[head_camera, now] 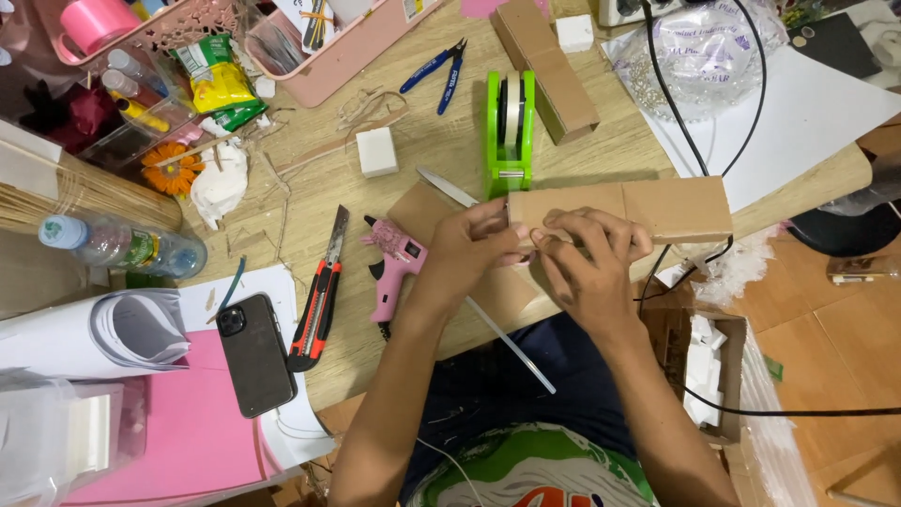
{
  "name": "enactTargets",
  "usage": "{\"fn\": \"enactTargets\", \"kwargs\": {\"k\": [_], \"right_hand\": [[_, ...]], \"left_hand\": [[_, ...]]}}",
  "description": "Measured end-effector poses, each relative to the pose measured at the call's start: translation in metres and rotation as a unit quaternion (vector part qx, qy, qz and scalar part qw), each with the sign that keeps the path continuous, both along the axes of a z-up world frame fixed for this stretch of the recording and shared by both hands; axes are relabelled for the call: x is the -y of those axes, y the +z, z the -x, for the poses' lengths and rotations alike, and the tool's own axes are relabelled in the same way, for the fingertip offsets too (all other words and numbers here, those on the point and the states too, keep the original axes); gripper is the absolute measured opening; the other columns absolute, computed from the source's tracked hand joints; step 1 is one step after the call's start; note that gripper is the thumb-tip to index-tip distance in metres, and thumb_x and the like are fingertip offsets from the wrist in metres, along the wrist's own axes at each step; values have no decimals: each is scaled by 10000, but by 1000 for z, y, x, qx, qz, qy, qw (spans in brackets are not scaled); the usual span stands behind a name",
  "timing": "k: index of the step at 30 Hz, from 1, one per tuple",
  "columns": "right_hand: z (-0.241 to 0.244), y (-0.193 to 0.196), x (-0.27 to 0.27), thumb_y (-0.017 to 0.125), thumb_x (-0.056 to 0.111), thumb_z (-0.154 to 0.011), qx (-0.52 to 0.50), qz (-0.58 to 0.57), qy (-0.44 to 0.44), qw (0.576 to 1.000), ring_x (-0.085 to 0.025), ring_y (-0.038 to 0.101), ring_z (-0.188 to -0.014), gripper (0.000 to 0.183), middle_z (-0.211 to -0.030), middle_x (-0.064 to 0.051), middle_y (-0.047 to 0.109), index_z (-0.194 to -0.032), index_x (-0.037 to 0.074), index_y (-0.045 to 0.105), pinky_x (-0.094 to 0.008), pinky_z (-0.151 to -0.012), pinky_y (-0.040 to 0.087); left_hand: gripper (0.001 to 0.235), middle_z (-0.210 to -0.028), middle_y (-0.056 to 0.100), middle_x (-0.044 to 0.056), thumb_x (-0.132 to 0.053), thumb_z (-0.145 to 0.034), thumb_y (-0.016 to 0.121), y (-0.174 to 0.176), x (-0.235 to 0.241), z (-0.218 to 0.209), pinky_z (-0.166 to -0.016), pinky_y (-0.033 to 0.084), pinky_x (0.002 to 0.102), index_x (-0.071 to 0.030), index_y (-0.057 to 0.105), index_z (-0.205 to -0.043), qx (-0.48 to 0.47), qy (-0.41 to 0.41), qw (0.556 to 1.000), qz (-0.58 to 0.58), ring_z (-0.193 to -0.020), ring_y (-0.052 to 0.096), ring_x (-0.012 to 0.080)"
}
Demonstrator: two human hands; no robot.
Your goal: Assembling a structure using cardboard pieces, foam blocks, and a hot glue gun
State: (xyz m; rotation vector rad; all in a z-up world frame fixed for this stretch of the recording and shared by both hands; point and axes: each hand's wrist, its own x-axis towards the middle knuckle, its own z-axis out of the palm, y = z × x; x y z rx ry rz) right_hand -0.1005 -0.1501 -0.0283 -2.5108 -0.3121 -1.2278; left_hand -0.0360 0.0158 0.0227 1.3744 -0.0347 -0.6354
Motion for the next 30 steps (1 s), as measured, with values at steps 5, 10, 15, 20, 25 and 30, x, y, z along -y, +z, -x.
{"fn": "enactTargets", "kwargs": {"k": [5,10,15,20,25,30], "right_hand": [[3,7,-8,816,66,-926,-5,-8,3,1000,-252,571,-1034,171,-1089,17,691,-856,161,691,-417,-879,257],[6,13,-7,796,105,-955,-6,17,-21,1000,-235,577,-1053,143,-1117,24,693,-888,175,691,-411,-878,251],[5,44,0,834,418,-820,-176,61,-42,982,-341,471,-1284,584,-1395,-73,572,-1349,251,655,-520,-1056,268],[-8,76,10,848,415,-775,-338,58,-40,939,-358,518,-1299,762,-1346,-136,608,-1428,115,593,-514,-1153,278],[-7,84,12,701,356,-965,-356,72,-16,931,-282,649,-1114,419,-1107,-56,673,-1327,148,665,-432,-1028,399],[-4,67,13,764,372,-912,-272,104,-24,956,-202,600,-972,390,-1014,12,637,-1257,202,704,-384,-952,369]], "left_hand": [[594,-1082,689,266,-188,-840,795,-23,3,-10,-801,651,361,115,618,-1319,0,39,999,-20,-945,699,260],[556,-1023,711,273,-272,-856,781,-28,10,-27,-806,654,392,117,666,-1237,16,46,998,-36,-926,730,290],[518,-1055,721,248,-285,-887,784,-41,0,-31,-843,621,395,74,687,-1247,104,9,994,-39,-986,711,256],[491,-1167,688,264,-193,-890,768,-36,2,-22,-977,560,460,61,652,-1295,148,5,989,1,-1126,665,305],[469,-1195,671,245,-150,-888,783,-28,-8,-18,-1048,519,479,33,656,-1300,144,-4,989,17,-1201,645,326],[451,-1040,703,185,-238,-862,778,-18,-13,-20,-972,568,422,15,706,-1229,64,0,998,-5,-1055,680,244]]}}
